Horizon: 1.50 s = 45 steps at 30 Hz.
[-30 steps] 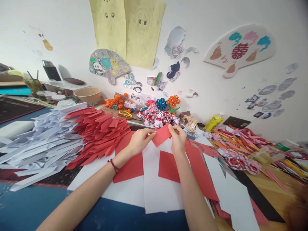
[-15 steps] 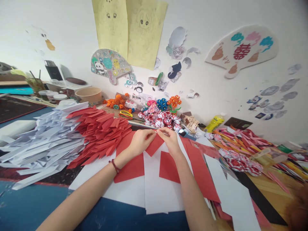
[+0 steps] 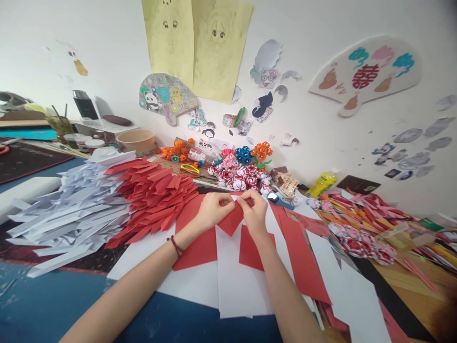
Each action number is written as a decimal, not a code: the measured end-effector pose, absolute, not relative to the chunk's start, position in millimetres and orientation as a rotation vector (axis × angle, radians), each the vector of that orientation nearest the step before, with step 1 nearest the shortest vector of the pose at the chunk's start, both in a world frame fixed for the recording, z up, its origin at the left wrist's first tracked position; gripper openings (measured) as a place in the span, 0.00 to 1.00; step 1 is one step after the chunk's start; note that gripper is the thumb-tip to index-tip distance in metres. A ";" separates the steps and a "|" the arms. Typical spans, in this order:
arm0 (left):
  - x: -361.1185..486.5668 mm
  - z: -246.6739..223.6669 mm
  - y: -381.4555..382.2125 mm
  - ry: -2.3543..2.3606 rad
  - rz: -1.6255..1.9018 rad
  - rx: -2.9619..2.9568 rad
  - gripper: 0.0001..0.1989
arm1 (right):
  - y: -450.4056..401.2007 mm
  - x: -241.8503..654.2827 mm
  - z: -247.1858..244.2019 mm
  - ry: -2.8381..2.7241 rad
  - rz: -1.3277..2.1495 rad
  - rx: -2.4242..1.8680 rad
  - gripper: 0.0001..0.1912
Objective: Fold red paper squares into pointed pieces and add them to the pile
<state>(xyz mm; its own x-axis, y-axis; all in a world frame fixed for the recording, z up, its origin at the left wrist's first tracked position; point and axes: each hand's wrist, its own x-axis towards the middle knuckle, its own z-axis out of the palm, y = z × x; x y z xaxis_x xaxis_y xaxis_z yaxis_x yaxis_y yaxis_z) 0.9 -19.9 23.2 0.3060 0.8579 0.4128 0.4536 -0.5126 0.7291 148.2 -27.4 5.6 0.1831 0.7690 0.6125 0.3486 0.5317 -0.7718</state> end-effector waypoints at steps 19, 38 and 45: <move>-3.5 20.2 -15.9 1.077 1.069 2.106 0.11 | -32.3 145.5 10.5 -1.422 0.290 -1.054 0.10; -7.3 22.3 -19.4 1.159 0.965 2.142 0.09 | -12.4 179.9 4.7 -1.001 0.277 -0.988 0.09; -8.5 21.5 -19.5 1.321 0.982 2.146 0.09 | -6.2 192.1 2.3 -0.803 0.212 -0.984 0.11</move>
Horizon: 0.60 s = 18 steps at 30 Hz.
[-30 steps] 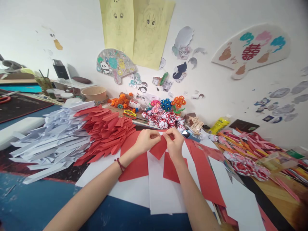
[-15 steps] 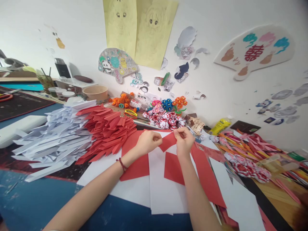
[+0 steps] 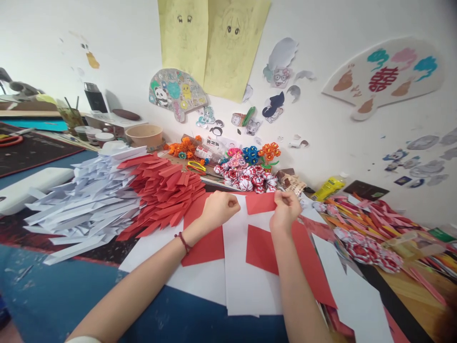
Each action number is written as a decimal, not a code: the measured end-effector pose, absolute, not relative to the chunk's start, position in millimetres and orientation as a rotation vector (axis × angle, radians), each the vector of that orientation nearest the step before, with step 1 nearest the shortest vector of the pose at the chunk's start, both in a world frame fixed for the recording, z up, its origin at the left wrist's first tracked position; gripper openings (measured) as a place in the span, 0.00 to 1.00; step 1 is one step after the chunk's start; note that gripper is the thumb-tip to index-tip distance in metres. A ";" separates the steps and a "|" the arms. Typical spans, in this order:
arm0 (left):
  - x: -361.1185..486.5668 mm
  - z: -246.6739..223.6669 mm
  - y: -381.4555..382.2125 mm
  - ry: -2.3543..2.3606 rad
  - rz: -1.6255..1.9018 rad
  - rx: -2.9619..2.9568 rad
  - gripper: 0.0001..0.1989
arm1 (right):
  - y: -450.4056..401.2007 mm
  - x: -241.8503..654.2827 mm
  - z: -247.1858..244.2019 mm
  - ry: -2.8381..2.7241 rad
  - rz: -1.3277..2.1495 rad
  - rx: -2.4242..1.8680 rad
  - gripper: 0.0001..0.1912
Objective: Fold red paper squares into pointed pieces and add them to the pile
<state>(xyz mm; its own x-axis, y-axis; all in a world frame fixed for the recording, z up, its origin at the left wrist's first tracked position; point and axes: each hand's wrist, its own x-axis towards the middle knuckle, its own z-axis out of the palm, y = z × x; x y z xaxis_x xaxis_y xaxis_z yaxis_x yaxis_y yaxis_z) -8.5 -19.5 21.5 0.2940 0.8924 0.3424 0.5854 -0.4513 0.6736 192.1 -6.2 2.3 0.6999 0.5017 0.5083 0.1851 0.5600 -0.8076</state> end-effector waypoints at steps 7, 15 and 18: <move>-9.8 16.6 -8.7 1.251 1.184 2.019 0.13 | -0.3 186.7 -5.2 -0.752 0.356 -0.981 0.14; -9.7 3.8 5.8 1.179 1.226 1.907 0.12 | -8.1 170.3 0.5 -0.889 0.844 -0.992 0.16; -15.5 7.6 8.7 1.251 1.301 1.906 0.12 | -14.2 175.6 3.2 -1.077 1.066 -1.108 0.16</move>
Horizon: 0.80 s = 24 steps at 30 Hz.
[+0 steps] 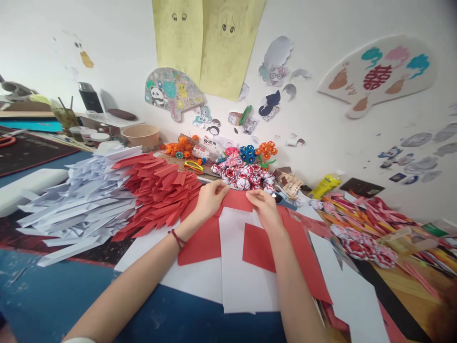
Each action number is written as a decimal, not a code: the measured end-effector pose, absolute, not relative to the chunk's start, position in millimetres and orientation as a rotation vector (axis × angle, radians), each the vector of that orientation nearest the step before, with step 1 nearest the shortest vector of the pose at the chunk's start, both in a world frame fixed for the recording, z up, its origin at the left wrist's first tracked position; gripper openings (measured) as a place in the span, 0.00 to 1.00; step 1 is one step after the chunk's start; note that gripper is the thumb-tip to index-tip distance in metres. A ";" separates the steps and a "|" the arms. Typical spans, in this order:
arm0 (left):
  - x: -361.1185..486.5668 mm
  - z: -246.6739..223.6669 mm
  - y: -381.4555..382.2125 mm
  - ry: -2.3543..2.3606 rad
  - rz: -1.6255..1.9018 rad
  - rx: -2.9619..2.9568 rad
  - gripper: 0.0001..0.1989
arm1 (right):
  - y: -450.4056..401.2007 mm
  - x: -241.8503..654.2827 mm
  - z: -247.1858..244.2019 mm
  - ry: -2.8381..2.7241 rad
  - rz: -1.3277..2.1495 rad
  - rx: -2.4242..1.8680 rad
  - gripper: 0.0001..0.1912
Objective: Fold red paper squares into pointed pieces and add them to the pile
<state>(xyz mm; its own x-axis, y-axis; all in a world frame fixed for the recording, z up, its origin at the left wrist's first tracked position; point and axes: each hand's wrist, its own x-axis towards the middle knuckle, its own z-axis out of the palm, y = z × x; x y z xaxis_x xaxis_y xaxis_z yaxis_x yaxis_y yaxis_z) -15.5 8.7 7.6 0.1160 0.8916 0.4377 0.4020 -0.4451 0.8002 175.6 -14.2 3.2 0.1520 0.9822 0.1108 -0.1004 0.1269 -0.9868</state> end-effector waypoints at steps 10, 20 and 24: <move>-13.6 8.0 1.1 1.235 1.015 2.222 0.10 | -21.9 164.4 4.1 -1.651 1.094 -1.133 0.14; -13.0 12.8 -4.5 1.299 1.005 2.239 0.10 | -24.2 161.3 6.2 -1.769 0.764 -1.176 0.07; -12.0 16.2 -9.5 1.343 0.989 2.245 0.11 | -24.2 163.6 7.7 -1.795 0.776 -1.199 0.07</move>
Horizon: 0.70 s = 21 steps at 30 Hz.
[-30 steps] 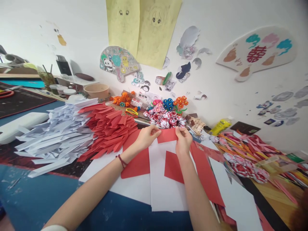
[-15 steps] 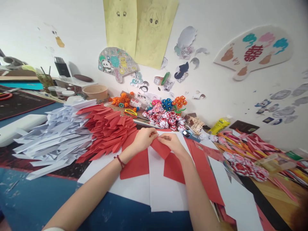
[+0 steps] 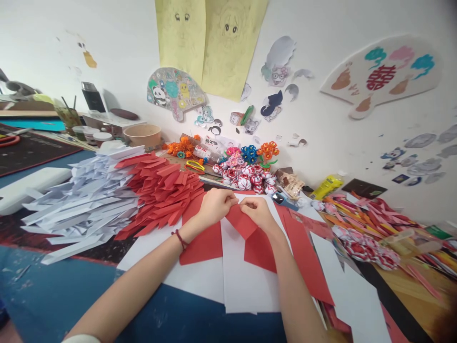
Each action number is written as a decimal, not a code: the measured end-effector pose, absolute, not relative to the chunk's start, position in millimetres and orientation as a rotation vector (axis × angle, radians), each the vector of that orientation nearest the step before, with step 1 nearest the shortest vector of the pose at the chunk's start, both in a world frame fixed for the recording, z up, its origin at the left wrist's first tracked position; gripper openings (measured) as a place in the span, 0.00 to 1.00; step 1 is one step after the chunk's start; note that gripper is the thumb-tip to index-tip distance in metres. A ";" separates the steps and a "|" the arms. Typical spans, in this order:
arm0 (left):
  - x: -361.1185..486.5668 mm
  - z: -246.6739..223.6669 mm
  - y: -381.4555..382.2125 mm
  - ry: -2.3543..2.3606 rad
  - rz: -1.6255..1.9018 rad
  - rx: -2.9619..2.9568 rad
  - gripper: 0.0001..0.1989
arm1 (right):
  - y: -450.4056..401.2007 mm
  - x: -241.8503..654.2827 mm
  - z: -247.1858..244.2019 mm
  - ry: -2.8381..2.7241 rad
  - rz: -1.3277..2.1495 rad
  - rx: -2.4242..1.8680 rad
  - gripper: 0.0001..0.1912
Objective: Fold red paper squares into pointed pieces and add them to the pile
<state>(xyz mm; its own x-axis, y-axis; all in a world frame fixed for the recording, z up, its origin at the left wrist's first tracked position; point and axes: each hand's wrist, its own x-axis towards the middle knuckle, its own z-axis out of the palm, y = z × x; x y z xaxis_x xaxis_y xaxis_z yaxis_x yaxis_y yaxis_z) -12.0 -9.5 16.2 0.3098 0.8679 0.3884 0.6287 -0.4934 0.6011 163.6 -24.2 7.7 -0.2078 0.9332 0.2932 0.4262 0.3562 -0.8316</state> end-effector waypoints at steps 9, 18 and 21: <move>-15.2 20.0 -10.3 1.482 1.035 2.330 0.12 | -23.8 168.2 8.1 -1.854 0.743 -1.293 0.09; -17.9 22.6 -9.5 1.601 1.072 2.309 0.13 | -26.0 180.7 11.1 -1.884 0.544 -1.404 0.10; -15.9 20.7 -10.5 1.607 1.058 2.326 0.12 | -24.9 183.5 10.2 -1.886 0.510 -1.429 0.10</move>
<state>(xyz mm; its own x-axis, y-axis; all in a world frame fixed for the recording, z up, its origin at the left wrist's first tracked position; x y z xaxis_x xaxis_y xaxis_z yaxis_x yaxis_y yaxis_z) -15.9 -10.5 20.7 0.1907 0.8602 0.4729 0.7743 -0.4279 0.4662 183.5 -24.9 10.2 -0.1410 0.9445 0.2968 0.6664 0.3122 -0.6771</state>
